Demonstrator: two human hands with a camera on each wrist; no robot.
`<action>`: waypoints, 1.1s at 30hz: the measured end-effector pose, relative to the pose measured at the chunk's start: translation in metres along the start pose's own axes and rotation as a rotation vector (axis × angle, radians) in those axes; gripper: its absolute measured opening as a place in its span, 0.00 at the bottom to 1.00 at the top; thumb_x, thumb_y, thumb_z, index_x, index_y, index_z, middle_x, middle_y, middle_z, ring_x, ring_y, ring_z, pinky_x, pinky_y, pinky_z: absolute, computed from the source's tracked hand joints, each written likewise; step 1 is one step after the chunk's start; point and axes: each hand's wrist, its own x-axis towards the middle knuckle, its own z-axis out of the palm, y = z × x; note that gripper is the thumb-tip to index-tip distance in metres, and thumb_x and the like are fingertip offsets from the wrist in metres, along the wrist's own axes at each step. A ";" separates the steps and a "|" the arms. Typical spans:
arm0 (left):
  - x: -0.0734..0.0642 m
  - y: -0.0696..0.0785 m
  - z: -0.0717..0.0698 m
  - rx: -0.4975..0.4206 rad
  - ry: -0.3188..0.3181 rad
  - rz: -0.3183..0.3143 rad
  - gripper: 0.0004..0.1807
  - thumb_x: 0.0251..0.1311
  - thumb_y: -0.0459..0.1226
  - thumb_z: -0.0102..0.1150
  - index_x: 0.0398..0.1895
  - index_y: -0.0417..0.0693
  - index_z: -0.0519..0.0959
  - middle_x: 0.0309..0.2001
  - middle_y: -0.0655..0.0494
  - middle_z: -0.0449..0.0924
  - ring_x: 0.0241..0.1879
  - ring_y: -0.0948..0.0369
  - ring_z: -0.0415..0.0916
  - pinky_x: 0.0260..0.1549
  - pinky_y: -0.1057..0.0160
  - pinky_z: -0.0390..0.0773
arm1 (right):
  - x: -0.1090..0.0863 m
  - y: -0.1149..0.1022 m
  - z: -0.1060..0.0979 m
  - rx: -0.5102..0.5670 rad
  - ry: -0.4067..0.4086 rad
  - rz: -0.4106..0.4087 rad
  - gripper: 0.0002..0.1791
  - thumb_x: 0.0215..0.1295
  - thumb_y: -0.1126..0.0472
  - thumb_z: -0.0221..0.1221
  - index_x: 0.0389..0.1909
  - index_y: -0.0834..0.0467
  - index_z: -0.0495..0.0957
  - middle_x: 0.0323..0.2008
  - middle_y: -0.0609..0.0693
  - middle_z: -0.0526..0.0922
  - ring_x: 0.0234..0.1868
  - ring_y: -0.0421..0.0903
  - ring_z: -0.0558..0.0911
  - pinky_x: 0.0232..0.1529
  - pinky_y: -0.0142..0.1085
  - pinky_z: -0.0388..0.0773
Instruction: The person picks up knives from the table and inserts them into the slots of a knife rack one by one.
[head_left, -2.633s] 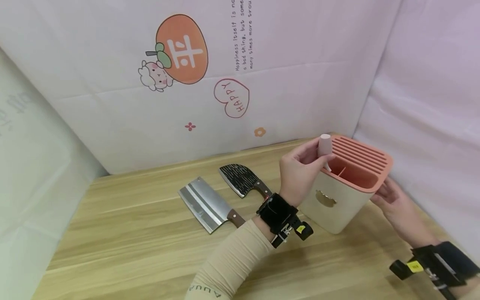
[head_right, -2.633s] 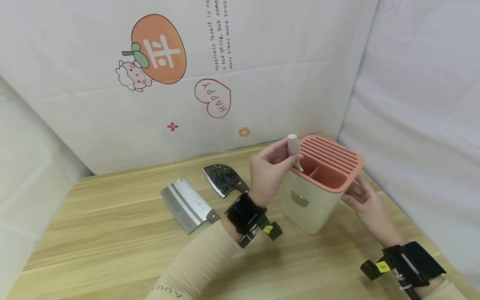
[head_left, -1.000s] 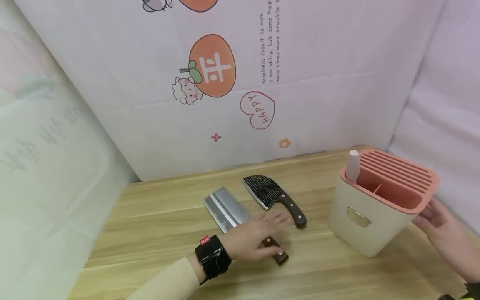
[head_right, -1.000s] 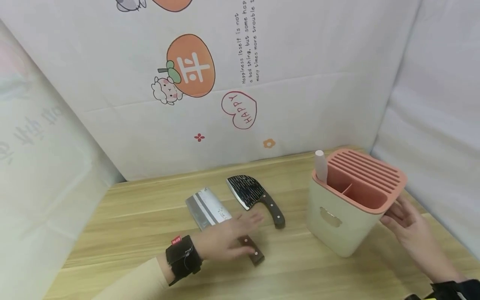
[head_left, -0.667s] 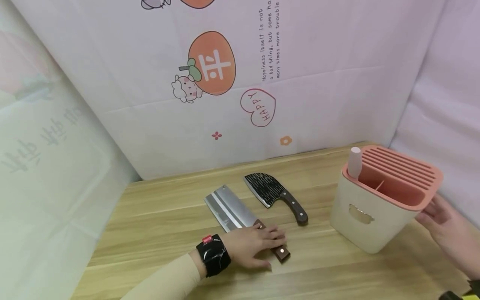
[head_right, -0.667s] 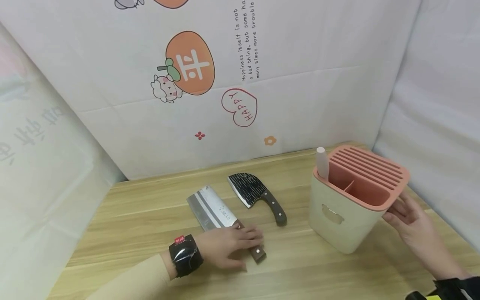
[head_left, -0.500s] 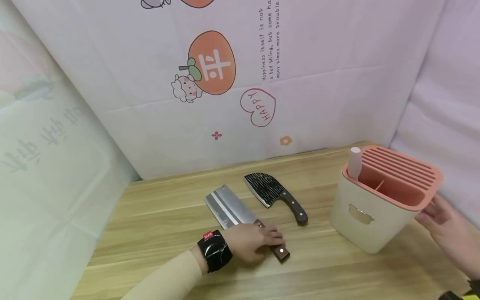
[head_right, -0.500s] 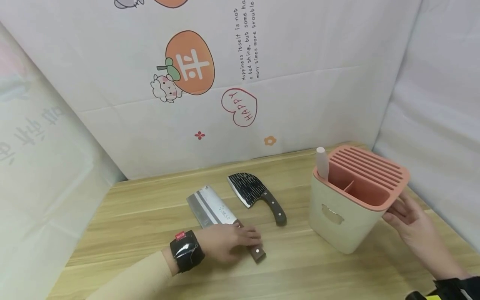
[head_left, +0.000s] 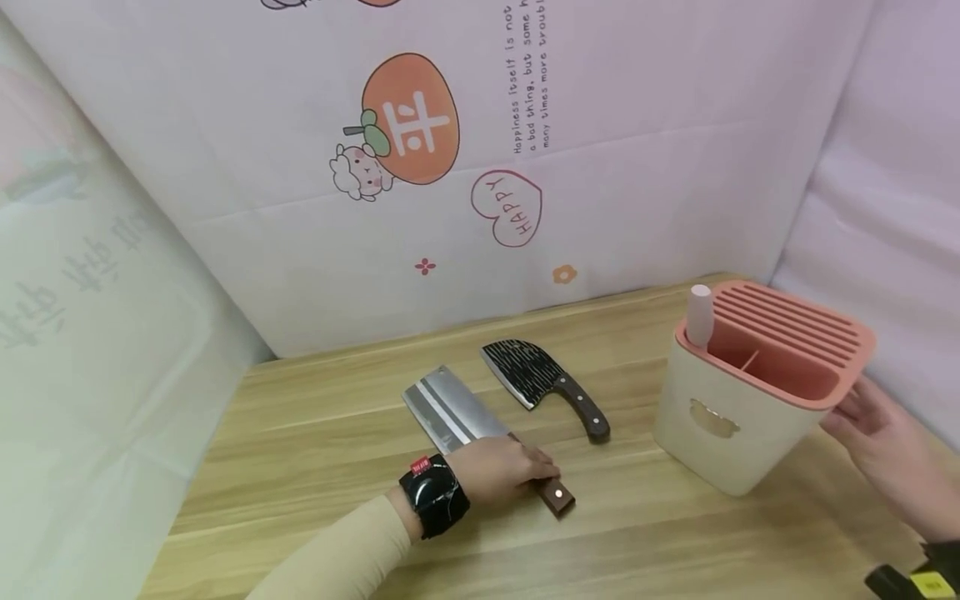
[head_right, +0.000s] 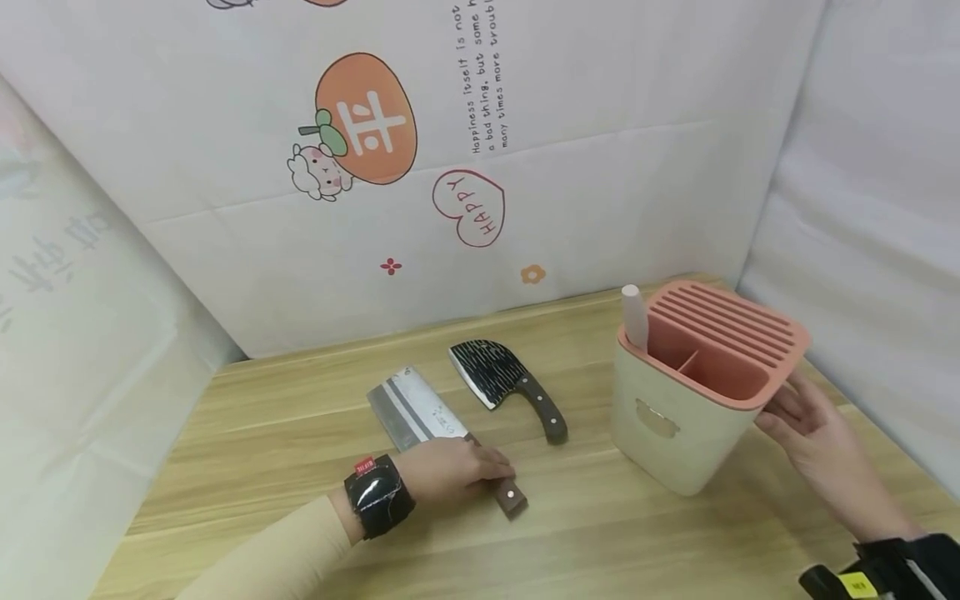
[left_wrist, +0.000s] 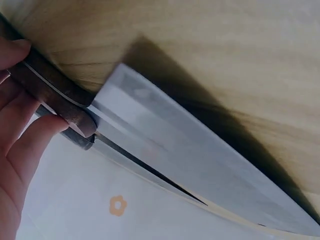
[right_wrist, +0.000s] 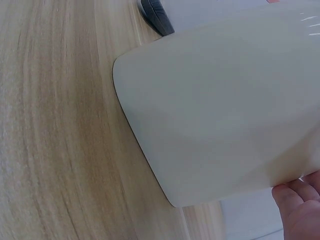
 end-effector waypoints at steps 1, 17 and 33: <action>0.000 0.001 -0.001 0.021 -0.003 0.002 0.23 0.65 0.35 0.58 0.63 0.56 0.73 0.60 0.62 0.75 0.60 0.68 0.68 0.57 0.69 0.71 | 0.000 0.000 0.000 -0.032 -0.001 0.011 0.37 0.69 0.79 0.45 0.76 0.56 0.46 0.65 0.37 0.66 0.57 0.24 0.68 0.49 0.12 0.66; -0.015 -0.001 -0.013 0.173 0.248 0.107 0.27 0.60 0.33 0.63 0.64 0.48 0.71 0.62 0.53 0.73 0.61 0.61 0.68 0.59 0.68 0.69 | 0.001 0.000 0.001 0.099 -0.032 -0.021 0.37 0.69 0.78 0.46 0.75 0.58 0.46 0.62 0.35 0.69 0.57 0.27 0.70 0.49 0.14 0.69; -0.022 0.001 -0.135 -0.011 0.988 0.123 0.20 0.57 0.21 0.59 0.54 0.32 0.71 0.49 0.42 0.80 0.53 0.56 0.76 0.57 0.68 0.72 | -0.002 -0.005 -0.004 0.089 -0.039 -0.024 0.37 0.69 0.77 0.47 0.75 0.59 0.46 0.65 0.37 0.67 0.59 0.28 0.69 0.50 0.15 0.69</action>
